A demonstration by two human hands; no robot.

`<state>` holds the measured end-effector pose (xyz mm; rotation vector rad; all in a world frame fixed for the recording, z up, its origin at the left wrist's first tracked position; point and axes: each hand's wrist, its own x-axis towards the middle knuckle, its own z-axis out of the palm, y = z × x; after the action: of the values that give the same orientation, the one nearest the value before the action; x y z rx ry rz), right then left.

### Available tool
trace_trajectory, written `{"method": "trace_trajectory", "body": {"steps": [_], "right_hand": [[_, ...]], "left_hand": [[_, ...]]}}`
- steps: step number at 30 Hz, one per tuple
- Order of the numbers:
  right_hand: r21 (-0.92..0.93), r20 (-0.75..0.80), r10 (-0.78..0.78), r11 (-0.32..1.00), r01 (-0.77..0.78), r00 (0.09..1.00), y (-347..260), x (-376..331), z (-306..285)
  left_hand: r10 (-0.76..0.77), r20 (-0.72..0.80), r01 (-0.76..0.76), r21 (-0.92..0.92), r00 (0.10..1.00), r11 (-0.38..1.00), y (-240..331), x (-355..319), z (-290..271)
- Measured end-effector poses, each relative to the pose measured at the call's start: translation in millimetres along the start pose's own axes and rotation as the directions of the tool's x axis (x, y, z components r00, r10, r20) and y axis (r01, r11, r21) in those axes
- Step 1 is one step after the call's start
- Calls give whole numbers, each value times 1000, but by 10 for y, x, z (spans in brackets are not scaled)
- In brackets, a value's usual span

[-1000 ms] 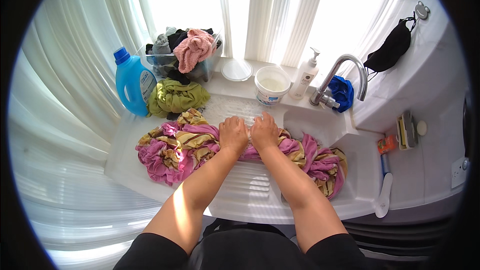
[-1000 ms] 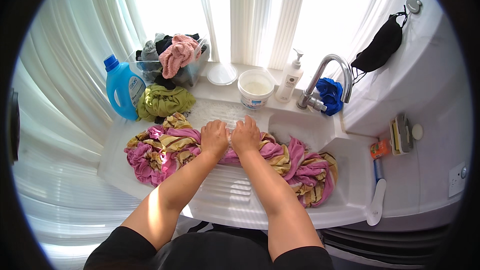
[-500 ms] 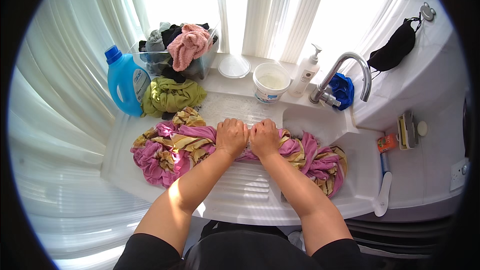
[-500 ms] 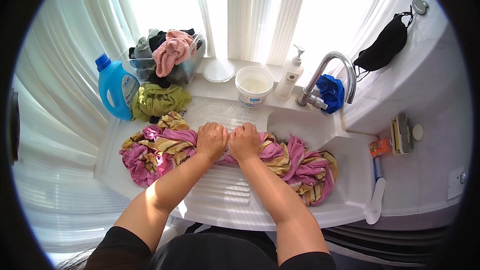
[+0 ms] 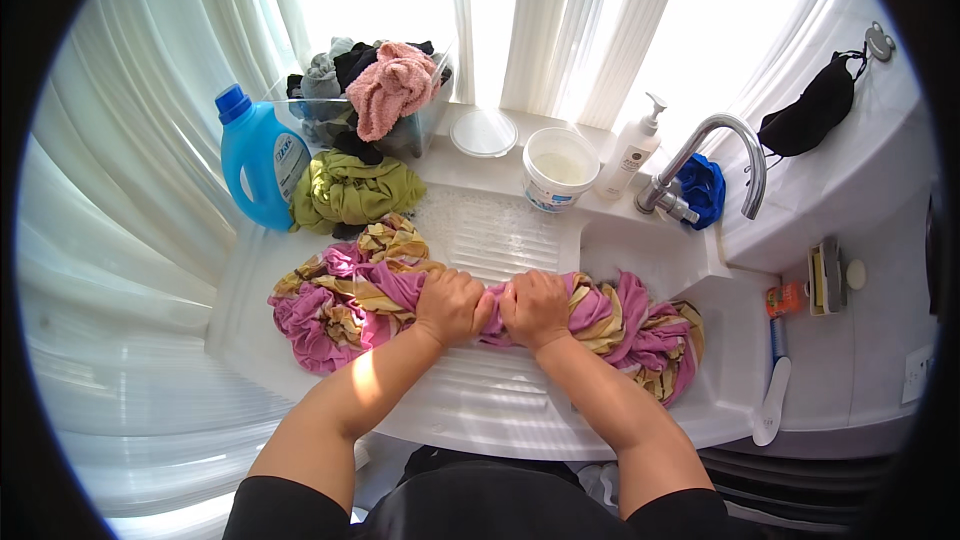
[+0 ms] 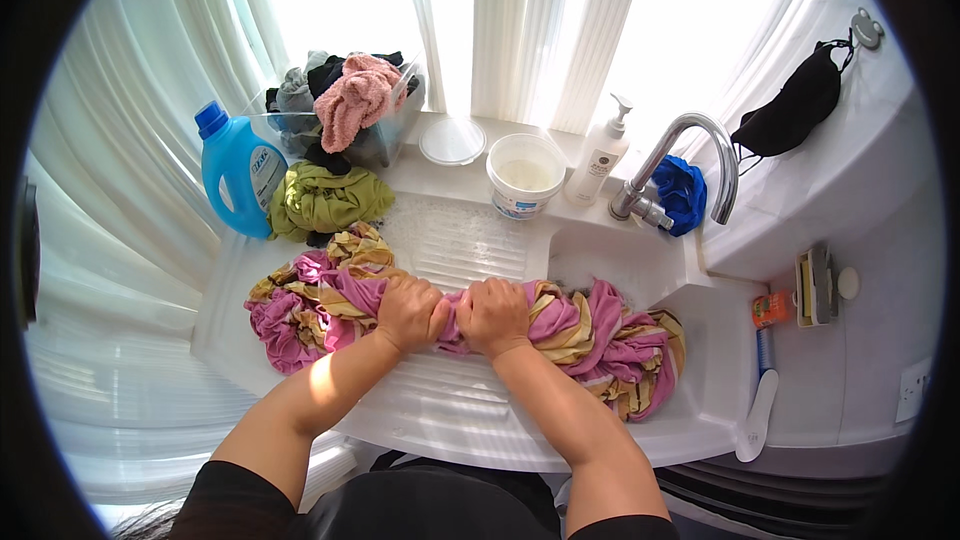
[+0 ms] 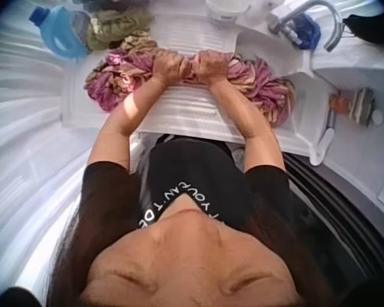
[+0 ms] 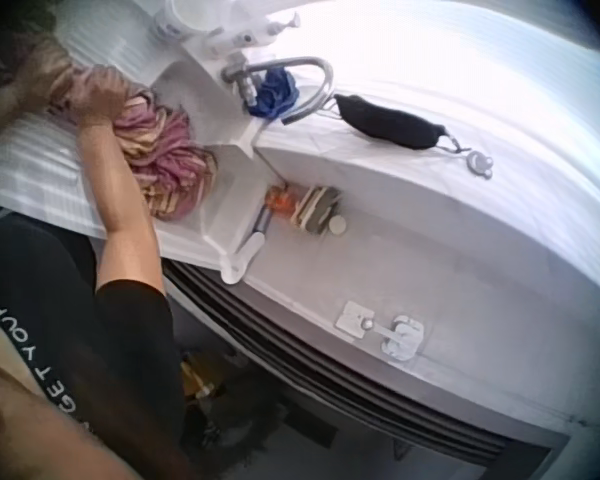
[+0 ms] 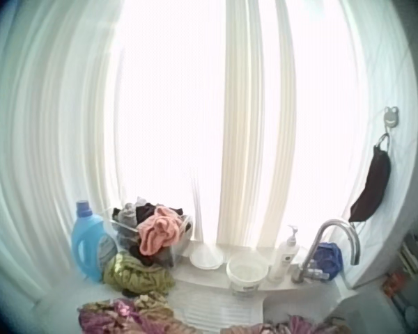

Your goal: The person washes a garment in a sink using a washboard, rubbing the fabric against the board and dipping it into soapy water.

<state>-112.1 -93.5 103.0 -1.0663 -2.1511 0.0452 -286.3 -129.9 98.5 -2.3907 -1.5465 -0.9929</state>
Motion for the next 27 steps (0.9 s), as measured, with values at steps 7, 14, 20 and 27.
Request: {"method": "trace_trajectory", "body": {"steps": [7,14,20,27], "right_hand": [[-112,154,163,983,-147,975,162,323,135],[-15,2,-270,963,270,963,-400,-751,-435],[-66,105,334,942,-328,937,118,390,273],[-24,422,18,1000,-9,906,-329,-251,-436]], "left_hand": [[-289,-19,285,240,957,928,-60,384,90],[132,50,-131,-19,990,991,569,-577,-512],[-348,-156,366,114,925,923,-55,339,275],[-109,164,115,-24,980,993,335,-285,-373]]}}
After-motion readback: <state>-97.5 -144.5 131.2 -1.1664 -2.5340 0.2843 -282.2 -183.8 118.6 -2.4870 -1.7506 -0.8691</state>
